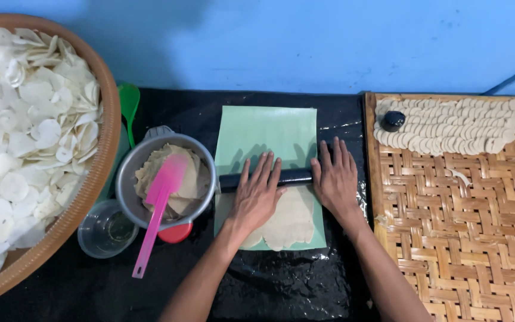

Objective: Rolling out dough on a flat surface using a rolling pin and a spatula.

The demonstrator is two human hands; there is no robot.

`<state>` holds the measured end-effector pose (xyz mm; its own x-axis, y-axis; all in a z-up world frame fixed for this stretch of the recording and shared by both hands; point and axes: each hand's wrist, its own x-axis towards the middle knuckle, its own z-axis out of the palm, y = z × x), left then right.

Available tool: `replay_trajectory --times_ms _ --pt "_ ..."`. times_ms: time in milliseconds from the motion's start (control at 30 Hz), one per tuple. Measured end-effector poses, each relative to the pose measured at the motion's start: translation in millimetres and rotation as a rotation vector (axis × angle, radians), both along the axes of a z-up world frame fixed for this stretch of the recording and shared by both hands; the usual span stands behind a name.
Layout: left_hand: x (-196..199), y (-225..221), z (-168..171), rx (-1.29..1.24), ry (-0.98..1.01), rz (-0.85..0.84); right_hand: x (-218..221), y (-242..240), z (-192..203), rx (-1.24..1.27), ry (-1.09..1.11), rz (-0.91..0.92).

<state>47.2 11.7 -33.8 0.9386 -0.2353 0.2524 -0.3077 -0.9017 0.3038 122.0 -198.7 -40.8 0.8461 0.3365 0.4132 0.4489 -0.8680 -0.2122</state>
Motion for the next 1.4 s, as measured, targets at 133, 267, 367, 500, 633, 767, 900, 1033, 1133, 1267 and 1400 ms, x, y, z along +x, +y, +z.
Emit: replay_trajectory --times_ms 133,267,367,500,633,767,900,1033,1133,1267,1400 --pt "-5.6 0.3 4.6 -0.008 0.010 -0.030 -8.4 -4.5 3.5 -0.003 0.010 -0.013" --pt "-10.5 -0.8 5.7 -0.037 0.043 -0.032 -21.3 -7.7 5.2 -0.023 0.061 -0.007" --pt "-7.0 1.4 6.0 -0.018 0.065 -0.021 -22.4 -7.0 8.3 -0.026 0.048 0.008" --pt "-5.1 3.2 2.2 -0.072 0.024 -0.044 -30.7 -9.1 11.4 -0.030 0.064 0.012" --pt "-15.8 3.5 -0.2 0.039 0.016 -0.027 -41.6 -13.4 13.3 -0.024 0.035 0.024" --pt "-19.4 5.7 1.3 0.011 0.043 -0.031 -54.8 -16.3 18.4 -0.058 0.060 0.031" --pt "-25.3 8.5 2.4 0.005 0.003 -0.091 -78.3 -20.8 29.6 -0.010 0.105 0.039" --pt "-43.1 6.4 29.1 -0.001 -0.081 -0.121 -92.6 -26.2 43.0 0.018 0.104 0.020" --pt "-69.1 2.7 49.5 -0.023 -0.027 -0.119 -115.2 -31.5 45.7 0.010 0.091 0.007" --pt "-110.4 -4.4 43.9 -0.121 0.055 -0.120 -150.9 -36.8 35.9 0.012 0.148 0.041" --pt "-126.3 -11.3 9.2 -0.077 0.138 -0.054 -158.6 -35.1 17.5 -0.040 0.208 0.051"
